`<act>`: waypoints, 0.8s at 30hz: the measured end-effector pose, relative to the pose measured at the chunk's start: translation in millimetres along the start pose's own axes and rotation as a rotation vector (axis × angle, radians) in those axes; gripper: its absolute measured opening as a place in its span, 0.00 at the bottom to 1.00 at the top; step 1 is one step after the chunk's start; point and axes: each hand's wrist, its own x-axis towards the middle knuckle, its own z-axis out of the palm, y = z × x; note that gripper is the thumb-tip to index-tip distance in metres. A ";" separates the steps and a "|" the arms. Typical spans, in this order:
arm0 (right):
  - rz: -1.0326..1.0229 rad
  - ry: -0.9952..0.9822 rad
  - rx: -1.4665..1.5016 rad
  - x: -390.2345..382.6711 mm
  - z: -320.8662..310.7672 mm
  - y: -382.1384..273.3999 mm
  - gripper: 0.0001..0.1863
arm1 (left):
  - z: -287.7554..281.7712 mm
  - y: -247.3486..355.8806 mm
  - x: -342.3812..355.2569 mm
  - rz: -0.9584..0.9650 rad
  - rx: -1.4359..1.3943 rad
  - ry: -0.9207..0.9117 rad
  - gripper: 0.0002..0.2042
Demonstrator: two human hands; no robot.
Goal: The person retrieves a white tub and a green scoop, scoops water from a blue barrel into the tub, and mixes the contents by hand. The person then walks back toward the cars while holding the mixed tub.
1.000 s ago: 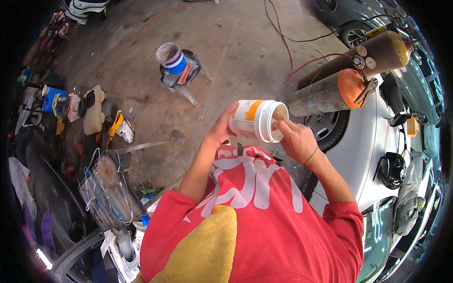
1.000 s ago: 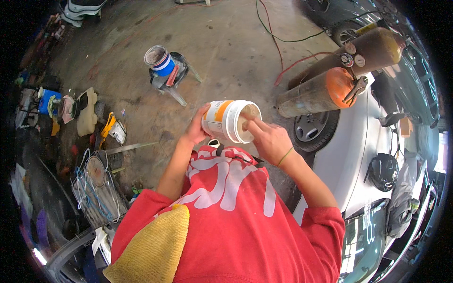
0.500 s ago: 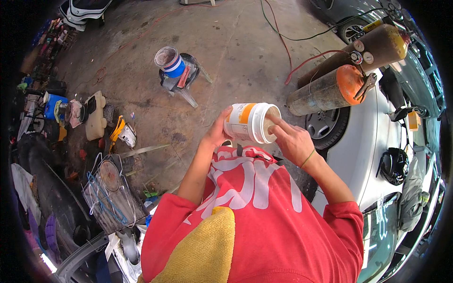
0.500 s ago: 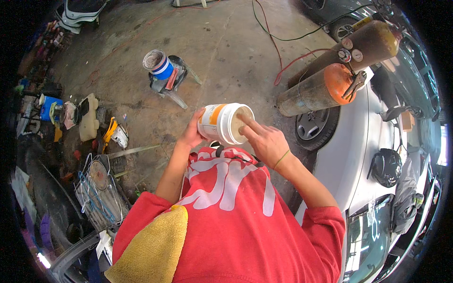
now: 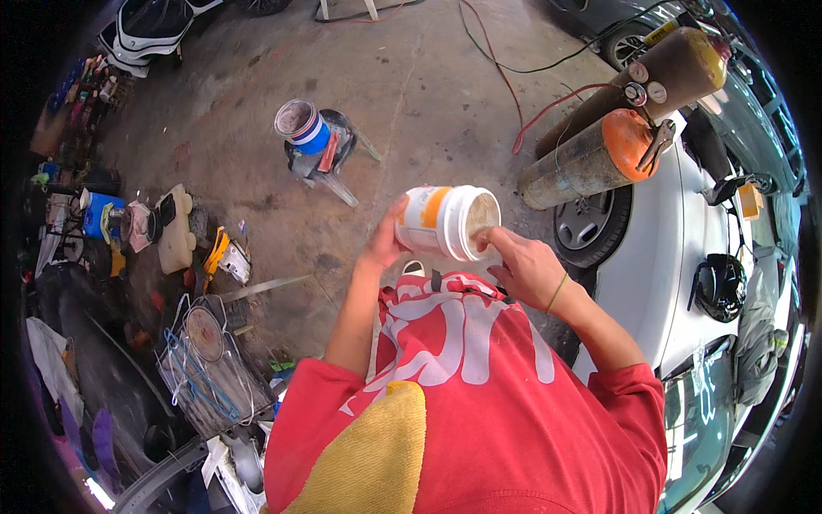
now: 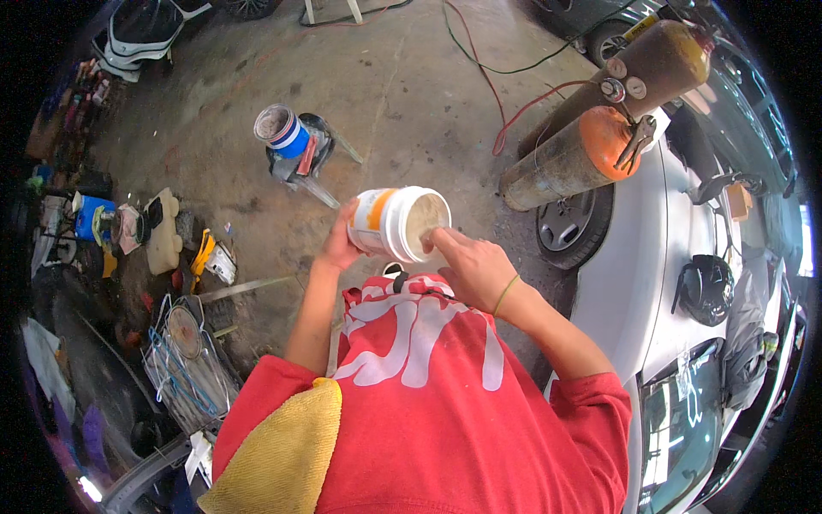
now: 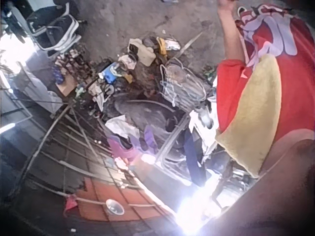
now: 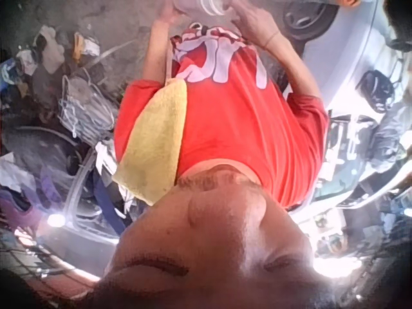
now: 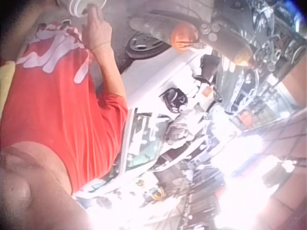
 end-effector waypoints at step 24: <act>-0.032 -0.228 -0.482 23.0 3.4 4.7 0.19 | 10.1 -10.7 -3.3 -0.231 -0.092 -0.087 0.30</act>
